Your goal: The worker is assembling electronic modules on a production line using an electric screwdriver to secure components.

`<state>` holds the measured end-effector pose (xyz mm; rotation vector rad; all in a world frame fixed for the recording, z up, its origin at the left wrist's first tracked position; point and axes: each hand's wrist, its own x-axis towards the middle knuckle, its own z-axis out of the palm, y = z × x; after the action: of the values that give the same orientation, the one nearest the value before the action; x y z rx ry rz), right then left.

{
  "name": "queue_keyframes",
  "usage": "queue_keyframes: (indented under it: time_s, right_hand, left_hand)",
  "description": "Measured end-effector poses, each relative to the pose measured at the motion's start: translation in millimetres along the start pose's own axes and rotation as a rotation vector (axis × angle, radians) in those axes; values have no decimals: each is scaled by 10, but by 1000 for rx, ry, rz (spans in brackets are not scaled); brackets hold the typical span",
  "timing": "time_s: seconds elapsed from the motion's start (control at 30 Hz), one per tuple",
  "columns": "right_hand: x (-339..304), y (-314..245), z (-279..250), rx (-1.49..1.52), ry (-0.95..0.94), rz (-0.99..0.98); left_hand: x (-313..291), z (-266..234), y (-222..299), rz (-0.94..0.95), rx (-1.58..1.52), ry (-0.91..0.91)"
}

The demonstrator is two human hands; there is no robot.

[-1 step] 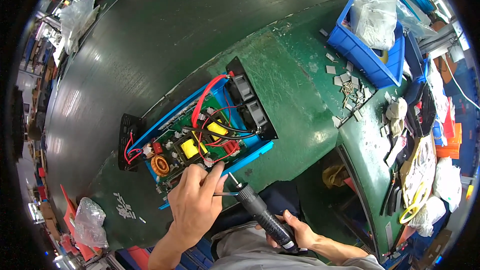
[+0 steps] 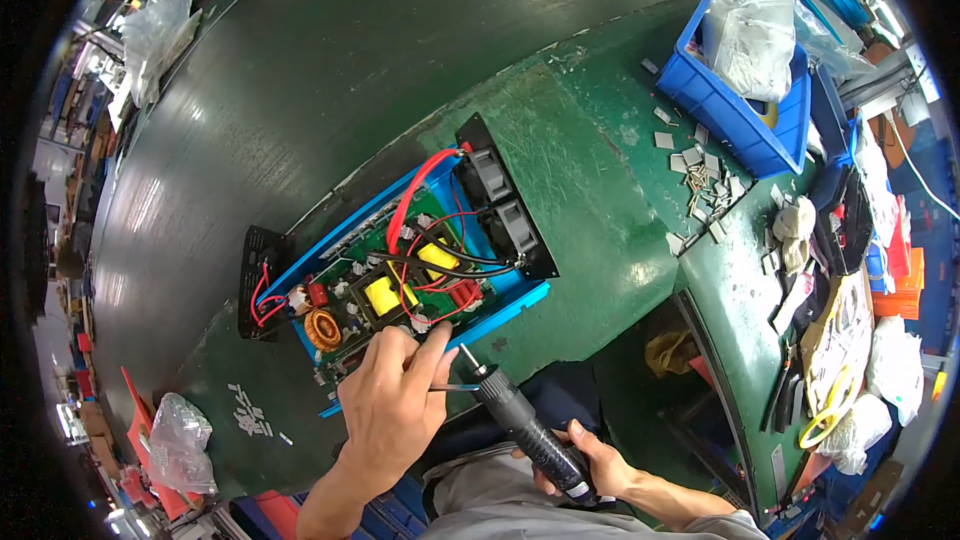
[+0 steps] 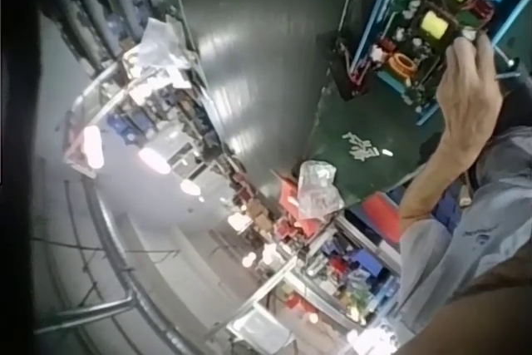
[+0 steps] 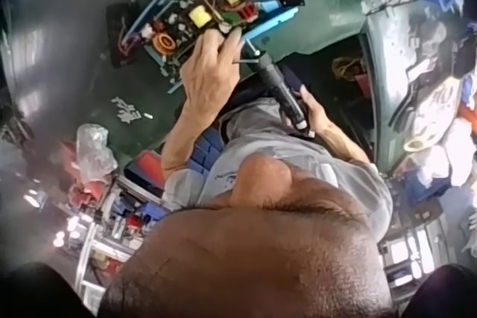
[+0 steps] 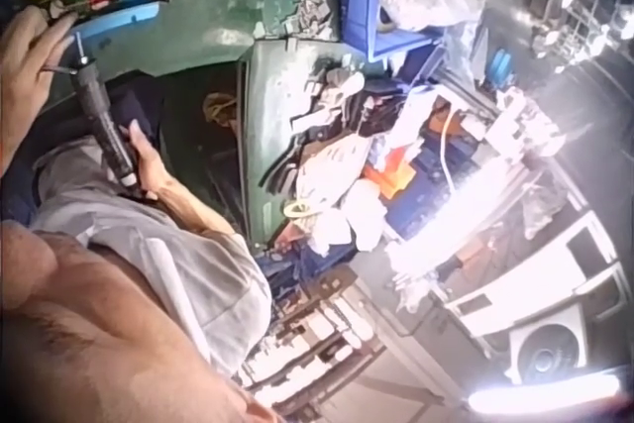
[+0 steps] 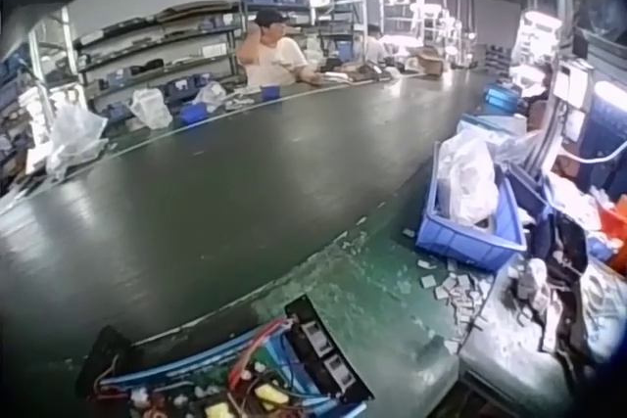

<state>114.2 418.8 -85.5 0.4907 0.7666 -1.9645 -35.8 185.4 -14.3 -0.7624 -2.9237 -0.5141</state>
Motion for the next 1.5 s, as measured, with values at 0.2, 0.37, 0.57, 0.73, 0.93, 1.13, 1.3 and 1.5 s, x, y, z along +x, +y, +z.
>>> queue_keyframes:
  time_s: [0.2, 0.37, 0.57, 0.73, 0.93, 1.13, 1.3, 1.5]
  right_hand:
    - [5, 17, 29, 47, 33, -16]
    - [21, 43, -5, 119, -49, -14]
    - [-6, 24, 164, -242, 155, -129]
    - [-18, 41, 111, -128, 134, -69]
    - [-13, 106, 24, 1, -20, -84]
    - [-33, 57, 31, -81, 58, -121]
    - [59, 99, 23, -150, 55, -119]
    - [66, 88, -170, 72, -80, -3]
  left_hand:
    - [-10, 67, -61, 31, -55, 48]
    - [-1, 34, -69, 13, -123, 83]
    - [10, 19, -71, 40, -111, 49]
    - [7, -4, -60, 40, -126, 41]
    - [-96, -40, 4, -47, -38, 72]
    - [-1, 43, -58, 32, -79, 46]
    - [-31, -83, -163, 55, -41, 5]
    - [-15, 76, -224, 147, -137, 76]
